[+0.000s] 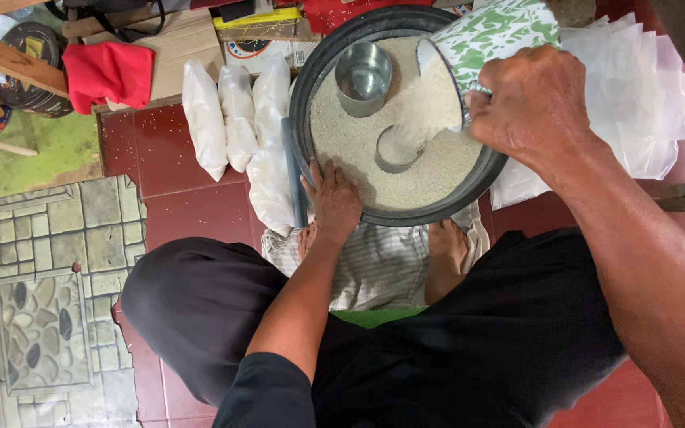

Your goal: The person measures rice from a bucket into plastic bags by hand using metal and plastic cups.

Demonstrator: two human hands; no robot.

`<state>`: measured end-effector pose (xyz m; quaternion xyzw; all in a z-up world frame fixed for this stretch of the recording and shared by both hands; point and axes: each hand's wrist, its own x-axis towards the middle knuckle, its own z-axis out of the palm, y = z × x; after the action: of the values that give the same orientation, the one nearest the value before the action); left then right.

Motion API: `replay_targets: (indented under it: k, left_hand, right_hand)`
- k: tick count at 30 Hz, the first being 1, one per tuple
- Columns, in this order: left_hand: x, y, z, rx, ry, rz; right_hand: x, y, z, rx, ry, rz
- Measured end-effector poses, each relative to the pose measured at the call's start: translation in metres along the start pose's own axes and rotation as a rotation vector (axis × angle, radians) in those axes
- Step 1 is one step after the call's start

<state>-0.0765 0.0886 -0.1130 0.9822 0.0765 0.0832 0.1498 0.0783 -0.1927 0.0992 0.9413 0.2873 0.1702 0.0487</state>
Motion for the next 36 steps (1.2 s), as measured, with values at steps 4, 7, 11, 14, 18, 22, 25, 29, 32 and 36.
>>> replay_targets:
  k: [4, 7, 11, 14, 18, 22, 25, 29, 32, 36]
  left_hand:
    - [0.000, 0.001, 0.002, -0.010, 0.005, -0.009]
    - [0.000, -0.001, 0.004, 0.001, 0.041, 0.014]
    - [0.000, 0.001, 0.001, 0.009, 0.020, -0.004]
    - [0.001, 0.001, 0.001, -0.001, 0.021, -0.005]
    - [-0.001, -0.001, 0.005, -0.007, 0.067, 0.006]
    - [0.000, 0.000, 0.005, -0.017, 0.034, -0.015]
    - [0.001, 0.001, 0.005, -0.027, 0.022, -0.025]
    - [0.000, 0.001, 0.004, -0.029, 0.062, -0.008]
    - [0.003, 0.002, 0.001, -0.028, 0.077, 0.003]
    - [0.000, 0.000, -0.003, -0.032, 0.054, 0.027]
  right_hand:
    - [-0.005, 0.006, 0.010, -0.069, -0.010, 0.000]
    - [-0.004, 0.004, 0.002, -0.101, 0.001, 0.000]
    - [-0.003, -0.001, 0.000, -0.255, -0.019, -0.024]
    - [-0.001, -0.002, 0.001, -0.233, -0.008, -0.046]
    - [0.000, -0.004, 0.000, -0.093, -0.024, -0.053]
    - [0.005, -0.005, -0.009, -0.144, 0.053, -0.075]
    - [0.004, 0.008, 0.008, -0.270, -0.012, -0.068]
    - [0.000, 0.021, 0.025, -0.119, -0.065, 0.009]
    - [0.012, 0.023, 0.009, 0.089, -0.113, 0.137]
    - [0.043, -0.001, -0.040, 0.828, -0.322, 0.929]
